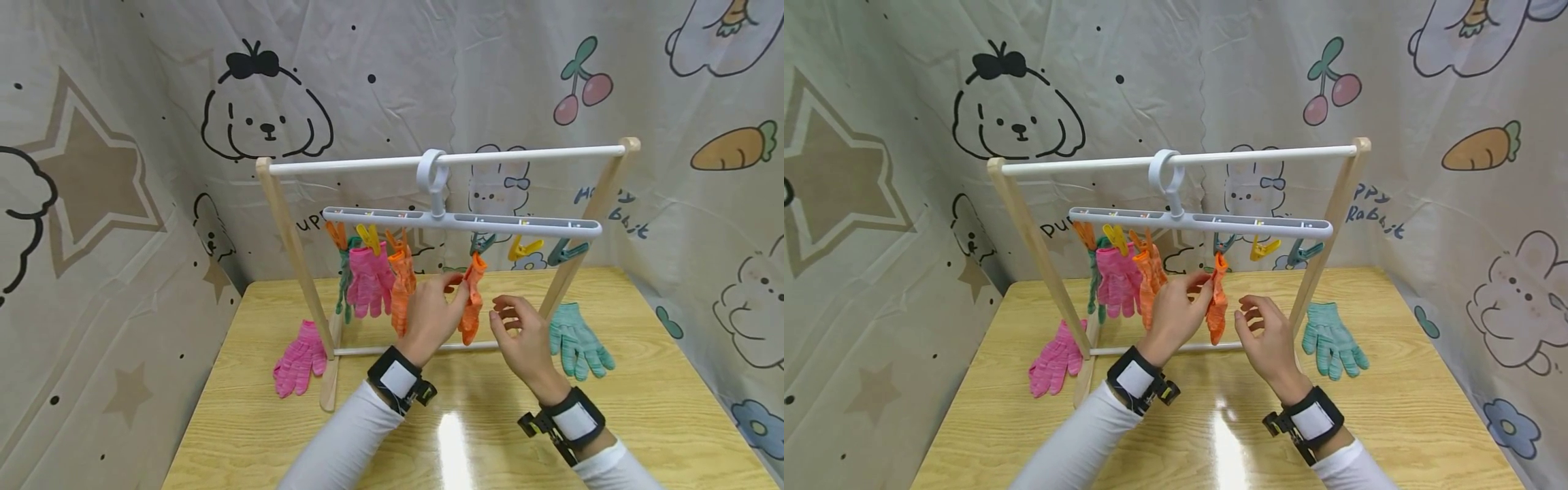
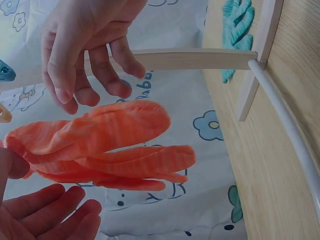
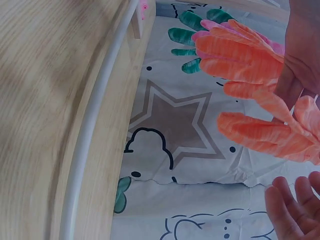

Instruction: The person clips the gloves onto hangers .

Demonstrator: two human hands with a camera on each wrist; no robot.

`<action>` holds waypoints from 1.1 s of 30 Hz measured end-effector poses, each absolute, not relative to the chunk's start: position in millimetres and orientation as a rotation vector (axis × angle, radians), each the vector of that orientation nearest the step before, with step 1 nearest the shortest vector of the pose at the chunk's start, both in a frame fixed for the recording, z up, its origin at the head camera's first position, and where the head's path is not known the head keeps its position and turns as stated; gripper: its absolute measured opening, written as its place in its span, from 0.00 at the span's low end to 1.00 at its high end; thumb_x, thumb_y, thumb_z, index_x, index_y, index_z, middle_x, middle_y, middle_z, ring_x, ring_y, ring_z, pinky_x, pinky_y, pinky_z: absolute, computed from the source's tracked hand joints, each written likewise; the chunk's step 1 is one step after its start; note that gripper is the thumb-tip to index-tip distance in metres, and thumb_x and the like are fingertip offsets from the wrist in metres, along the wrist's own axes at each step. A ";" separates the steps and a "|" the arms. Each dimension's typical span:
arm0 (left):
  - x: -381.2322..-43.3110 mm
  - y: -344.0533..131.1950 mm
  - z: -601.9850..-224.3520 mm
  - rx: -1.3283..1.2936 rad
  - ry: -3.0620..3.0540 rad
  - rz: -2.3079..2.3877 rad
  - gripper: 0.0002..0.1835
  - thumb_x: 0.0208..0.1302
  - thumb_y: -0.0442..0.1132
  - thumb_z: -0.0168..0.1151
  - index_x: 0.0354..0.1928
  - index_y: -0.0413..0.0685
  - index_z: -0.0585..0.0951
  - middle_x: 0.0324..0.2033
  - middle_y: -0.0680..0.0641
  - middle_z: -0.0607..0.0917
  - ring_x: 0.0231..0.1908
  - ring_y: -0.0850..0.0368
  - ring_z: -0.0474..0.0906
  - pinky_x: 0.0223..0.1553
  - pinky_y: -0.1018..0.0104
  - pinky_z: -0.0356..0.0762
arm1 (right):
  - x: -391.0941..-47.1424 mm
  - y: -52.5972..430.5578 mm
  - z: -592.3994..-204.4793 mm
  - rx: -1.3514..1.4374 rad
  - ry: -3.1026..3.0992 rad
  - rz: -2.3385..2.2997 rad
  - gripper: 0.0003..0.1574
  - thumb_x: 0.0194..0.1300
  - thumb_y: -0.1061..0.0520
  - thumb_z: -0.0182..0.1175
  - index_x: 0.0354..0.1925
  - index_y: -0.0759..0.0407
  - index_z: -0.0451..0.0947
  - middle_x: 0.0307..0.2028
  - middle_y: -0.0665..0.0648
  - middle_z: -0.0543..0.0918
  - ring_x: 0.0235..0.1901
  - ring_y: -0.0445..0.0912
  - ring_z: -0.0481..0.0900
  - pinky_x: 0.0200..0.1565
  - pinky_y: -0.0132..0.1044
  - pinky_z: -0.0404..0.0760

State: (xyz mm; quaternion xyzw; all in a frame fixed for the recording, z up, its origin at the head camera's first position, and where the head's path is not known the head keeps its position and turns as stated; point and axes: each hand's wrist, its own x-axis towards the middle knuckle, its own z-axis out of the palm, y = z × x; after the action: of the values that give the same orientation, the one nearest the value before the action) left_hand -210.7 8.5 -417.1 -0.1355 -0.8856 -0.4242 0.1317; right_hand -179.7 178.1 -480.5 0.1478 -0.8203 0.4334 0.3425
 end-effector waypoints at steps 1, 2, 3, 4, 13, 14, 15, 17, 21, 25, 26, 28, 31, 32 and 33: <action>-210.5 8.0 -418.3 -0.391 -2.571 -1.240 0.18 0.73 0.50 0.56 0.53 0.49 0.87 0.44 0.46 0.91 0.44 0.51 0.87 0.42 0.57 0.83 | -179.1 178.5 -481.1 0.384 -2.145 1.126 0.13 0.62 0.68 0.66 0.46 0.67 0.81 0.37 0.61 0.85 0.32 0.44 0.84 0.32 0.18 0.78; -210.4 7.4 -419.5 -0.388 -2.571 -1.246 0.18 0.73 0.50 0.56 0.53 0.50 0.87 0.44 0.46 0.91 0.44 0.51 0.87 0.42 0.58 0.83 | -178.5 178.8 -481.6 0.383 -2.159 1.127 0.13 0.62 0.67 0.66 0.47 0.66 0.81 0.37 0.61 0.85 0.32 0.43 0.84 0.32 0.18 0.78; -210.1 6.7 -420.7 -0.386 -2.571 -1.252 0.18 0.73 0.50 0.56 0.53 0.50 0.87 0.45 0.47 0.91 0.44 0.52 0.87 0.42 0.58 0.83 | -177.7 178.9 -482.1 0.381 -2.173 1.129 0.13 0.62 0.67 0.66 0.47 0.66 0.81 0.37 0.61 0.85 0.32 0.42 0.83 0.32 0.19 0.78; -210.0 6.1 -422.0 -0.385 -2.569 -1.252 0.18 0.73 0.49 0.56 0.53 0.50 0.87 0.44 0.47 0.91 0.44 0.52 0.87 0.42 0.59 0.83 | -176.8 179.2 -482.7 0.378 -2.187 1.130 0.14 0.62 0.67 0.66 0.47 0.66 0.81 0.37 0.60 0.85 0.32 0.41 0.83 0.32 0.20 0.79; -205.3 0.2 -439.9 -0.377 -2.566 -1.287 0.18 0.72 0.49 0.56 0.53 0.47 0.87 0.44 0.46 0.91 0.42 0.51 0.88 0.39 0.61 0.82 | -171.5 181.2 -491.3 0.392 -2.289 1.104 0.12 0.64 0.65 0.66 0.47 0.64 0.80 0.39 0.59 0.85 0.33 0.48 0.84 0.30 0.33 0.83; -204.6 -0.5 -441.8 -0.374 -2.565 -1.289 0.18 0.72 0.48 0.56 0.52 0.47 0.87 0.43 0.46 0.91 0.42 0.51 0.88 0.38 0.61 0.82 | -170.6 181.4 -492.4 0.391 -2.299 1.104 0.12 0.64 0.65 0.66 0.47 0.64 0.80 0.39 0.59 0.85 0.33 0.48 0.84 0.30 0.33 0.83; -203.7 -1.2 -443.4 -0.371 -2.565 -1.291 0.18 0.72 0.48 0.56 0.52 0.47 0.87 0.43 0.46 0.91 0.41 0.52 0.88 0.38 0.62 0.82 | -169.6 181.7 -493.5 0.387 -2.309 1.101 0.12 0.64 0.64 0.66 0.47 0.64 0.80 0.39 0.59 0.85 0.33 0.48 0.84 0.30 0.33 0.83; -202.0 -3.0 -446.8 -0.368 -2.564 -1.294 0.17 0.72 0.47 0.57 0.51 0.47 0.87 0.43 0.46 0.91 0.41 0.51 0.89 0.38 0.62 0.82 | -167.7 181.9 -495.8 0.378 -2.326 1.093 0.13 0.64 0.64 0.67 0.47 0.64 0.81 0.40 0.59 0.86 0.33 0.47 0.84 0.30 0.33 0.83; -197.6 -7.4 -453.9 -0.368 -2.570 -1.301 0.17 0.72 0.47 0.56 0.51 0.46 0.87 0.42 0.46 0.92 0.40 0.52 0.89 0.35 0.64 0.82 | -164.7 182.1 -500.7 0.377 -2.350 1.086 0.13 0.64 0.64 0.67 0.47 0.64 0.81 0.40 0.60 0.86 0.33 0.47 0.84 0.30 0.33 0.83; -193.9 -11.6 -462.5 -0.368 -2.582 -1.296 0.17 0.72 0.47 0.56 0.50 0.47 0.87 0.43 0.47 0.92 0.40 0.54 0.89 0.36 0.64 0.82 | -162.5 182.2 -504.6 0.386 -2.365 1.100 0.12 0.64 0.64 0.67 0.47 0.64 0.81 0.39 0.59 0.86 0.33 0.46 0.84 0.30 0.33 0.83; -192.9 -12.3 -464.5 -0.365 -2.588 -1.305 0.17 0.72 0.47 0.56 0.51 0.47 0.87 0.43 0.47 0.91 0.40 0.54 0.89 0.37 0.64 0.82 | -161.9 182.2 -505.6 0.385 -2.370 1.103 0.12 0.64 0.64 0.67 0.46 0.63 0.81 0.39 0.59 0.86 0.33 0.46 0.83 0.30 0.33 0.83; -190.2 -13.5 -468.4 -0.358 -2.593 -1.318 0.16 0.72 0.47 0.57 0.50 0.48 0.88 0.43 0.47 0.91 0.40 0.55 0.89 0.38 0.64 0.82 | -160.4 181.9 -507.8 0.382 -2.379 1.107 0.11 0.64 0.63 0.67 0.46 0.63 0.81 0.39 0.58 0.86 0.33 0.46 0.84 0.30 0.33 0.83; -186.0 -15.4 -472.9 -0.350 -2.594 -1.333 0.15 0.72 0.47 0.58 0.49 0.48 0.88 0.43 0.48 0.92 0.39 0.56 0.88 0.38 0.65 0.82 | -158.4 181.3 -511.5 0.381 -2.386 1.116 0.11 0.64 0.64 0.67 0.45 0.64 0.81 0.39 0.58 0.86 0.33 0.46 0.84 0.31 0.32 0.83; -184.2 -16.0 -474.1 -0.347 -2.590 -1.336 0.15 0.72 0.46 0.58 0.49 0.48 0.88 0.42 0.48 0.92 0.39 0.56 0.88 0.37 0.65 0.82 | -157.8 181.1 -512.8 0.381 -2.388 1.118 0.10 0.64 0.64 0.67 0.45 0.64 0.81 0.39 0.58 0.86 0.33 0.45 0.83 0.31 0.32 0.83; -182.5 -16.6 -475.3 -0.347 -2.585 -1.335 0.15 0.71 0.46 0.58 0.49 0.48 0.88 0.42 0.48 0.92 0.38 0.56 0.88 0.37 0.65 0.82 | -157.0 180.9 -513.9 0.382 -2.389 1.121 0.10 0.65 0.64 0.67 0.45 0.64 0.81 0.39 0.58 0.86 0.33 0.45 0.83 0.30 0.32 0.83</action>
State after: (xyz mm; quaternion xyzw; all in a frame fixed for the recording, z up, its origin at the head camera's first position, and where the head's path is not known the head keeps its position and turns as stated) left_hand -182.5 -16.6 -475.3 -0.1179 -0.8774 -0.4529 0.1056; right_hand -157.0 180.9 -513.9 0.1392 -0.8708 0.4087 0.2352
